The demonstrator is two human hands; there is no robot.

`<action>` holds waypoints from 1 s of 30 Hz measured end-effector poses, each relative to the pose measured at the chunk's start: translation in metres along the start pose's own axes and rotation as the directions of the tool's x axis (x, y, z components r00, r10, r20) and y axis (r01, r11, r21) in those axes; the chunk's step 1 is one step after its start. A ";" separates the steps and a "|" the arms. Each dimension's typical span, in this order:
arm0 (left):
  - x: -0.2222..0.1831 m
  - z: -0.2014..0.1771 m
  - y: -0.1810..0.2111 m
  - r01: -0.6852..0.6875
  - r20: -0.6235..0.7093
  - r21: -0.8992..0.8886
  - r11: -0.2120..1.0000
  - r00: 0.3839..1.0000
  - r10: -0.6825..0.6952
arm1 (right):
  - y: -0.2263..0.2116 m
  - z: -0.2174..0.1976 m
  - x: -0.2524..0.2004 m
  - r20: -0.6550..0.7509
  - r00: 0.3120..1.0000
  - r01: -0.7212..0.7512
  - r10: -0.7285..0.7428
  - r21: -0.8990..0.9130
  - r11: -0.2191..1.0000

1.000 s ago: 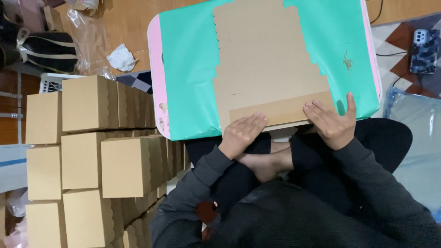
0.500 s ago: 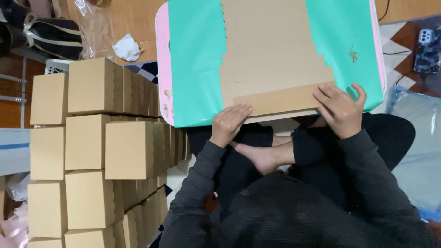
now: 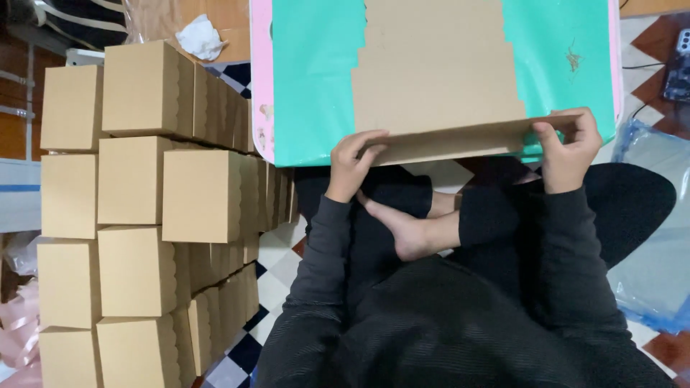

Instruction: Folding flat cardboard templates into small boxes and stacking them on the side.

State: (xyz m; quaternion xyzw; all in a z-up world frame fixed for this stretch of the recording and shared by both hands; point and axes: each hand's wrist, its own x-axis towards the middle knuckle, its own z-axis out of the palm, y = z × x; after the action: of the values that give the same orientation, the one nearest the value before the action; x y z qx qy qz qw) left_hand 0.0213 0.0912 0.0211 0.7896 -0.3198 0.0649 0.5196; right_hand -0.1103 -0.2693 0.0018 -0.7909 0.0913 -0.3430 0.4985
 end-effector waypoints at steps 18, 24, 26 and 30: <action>0.046 0.039 -0.017 0.478 -0.227 0.596 0.646 0.871 -0.435 | 0.060 0.061 0.077 0.087 0.992 0.035 0.093 -0.890 0.455; 0.064 0.033 -0.006 0.262 -0.204 0.858 0.442 0.963 -0.175 | 0.064 0.064 0.080 0.120 0.987 0.067 0.110 -0.913 0.402; 0.063 0.058 -0.021 0.291 -0.225 0.703 0.649 0.957 -0.185 | 0.060 0.065 0.080 0.112 0.986 0.050 0.122 -0.905 0.422; 0.070 0.092 0.014 -0.053 0.219 0.446 0.893 0.974 -0.052 | 0.033 0.062 0.077 0.129 0.982 0.047 0.134 -0.869 0.493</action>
State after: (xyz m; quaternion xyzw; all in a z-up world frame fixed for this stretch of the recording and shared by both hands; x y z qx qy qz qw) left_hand 0.0469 -0.0227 0.0210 0.8904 -0.3530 0.0471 0.2835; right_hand -0.0064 -0.2781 -0.0084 -0.9589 0.2261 -0.1649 0.0475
